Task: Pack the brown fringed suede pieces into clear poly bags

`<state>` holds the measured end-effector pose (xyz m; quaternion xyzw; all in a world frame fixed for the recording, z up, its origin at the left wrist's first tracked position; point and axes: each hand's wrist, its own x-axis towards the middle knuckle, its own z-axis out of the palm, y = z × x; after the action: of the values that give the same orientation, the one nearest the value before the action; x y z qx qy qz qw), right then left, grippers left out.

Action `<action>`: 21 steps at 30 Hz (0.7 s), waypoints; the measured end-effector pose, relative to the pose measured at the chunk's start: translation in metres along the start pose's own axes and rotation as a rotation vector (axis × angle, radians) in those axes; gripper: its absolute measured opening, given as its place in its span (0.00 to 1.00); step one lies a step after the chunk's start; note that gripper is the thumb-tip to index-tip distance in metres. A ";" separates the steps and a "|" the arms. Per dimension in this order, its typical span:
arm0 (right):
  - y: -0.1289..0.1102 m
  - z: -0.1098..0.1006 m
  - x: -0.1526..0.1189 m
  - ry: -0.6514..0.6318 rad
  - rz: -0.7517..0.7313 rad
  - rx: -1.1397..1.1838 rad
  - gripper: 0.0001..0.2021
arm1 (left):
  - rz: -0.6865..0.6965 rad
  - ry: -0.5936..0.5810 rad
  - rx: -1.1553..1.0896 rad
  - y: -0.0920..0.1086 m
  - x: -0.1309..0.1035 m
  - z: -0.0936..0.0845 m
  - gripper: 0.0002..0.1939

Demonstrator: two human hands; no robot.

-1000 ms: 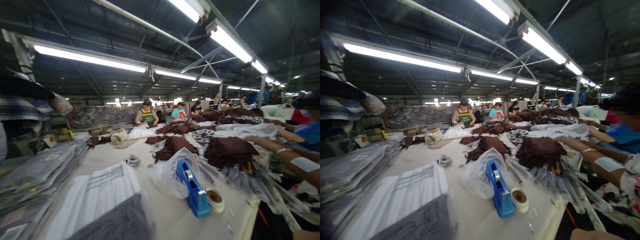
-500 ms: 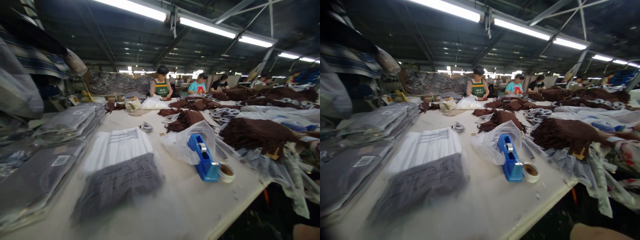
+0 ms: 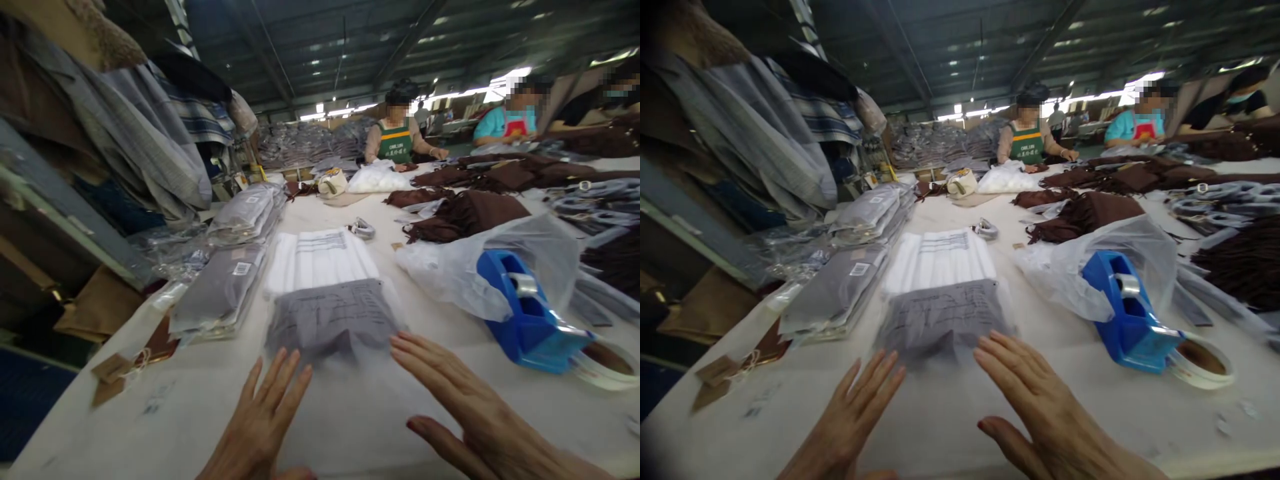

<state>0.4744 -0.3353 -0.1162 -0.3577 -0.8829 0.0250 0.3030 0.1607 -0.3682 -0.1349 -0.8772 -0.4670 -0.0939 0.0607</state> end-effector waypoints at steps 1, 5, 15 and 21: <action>0.002 0.012 0.005 -0.063 -0.054 -0.021 0.28 | 0.018 -0.037 0.008 -0.002 0.002 0.008 0.49; 0.010 0.056 0.007 -0.371 -0.029 0.000 0.26 | 0.096 -0.173 -0.008 -0.016 -0.011 0.032 0.46; 0.041 0.047 -0.033 -0.149 0.026 -0.044 0.19 | 0.061 -0.030 -0.040 -0.043 -0.056 0.010 0.38; 0.087 0.049 -0.074 0.010 -0.035 -0.197 0.28 | 0.057 0.161 0.118 -0.070 -0.065 0.022 0.26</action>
<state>0.5425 -0.3097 -0.2170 -0.3703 -0.8858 -0.0690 0.2711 0.0697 -0.3775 -0.1696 -0.8745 -0.4404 -0.1347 0.1525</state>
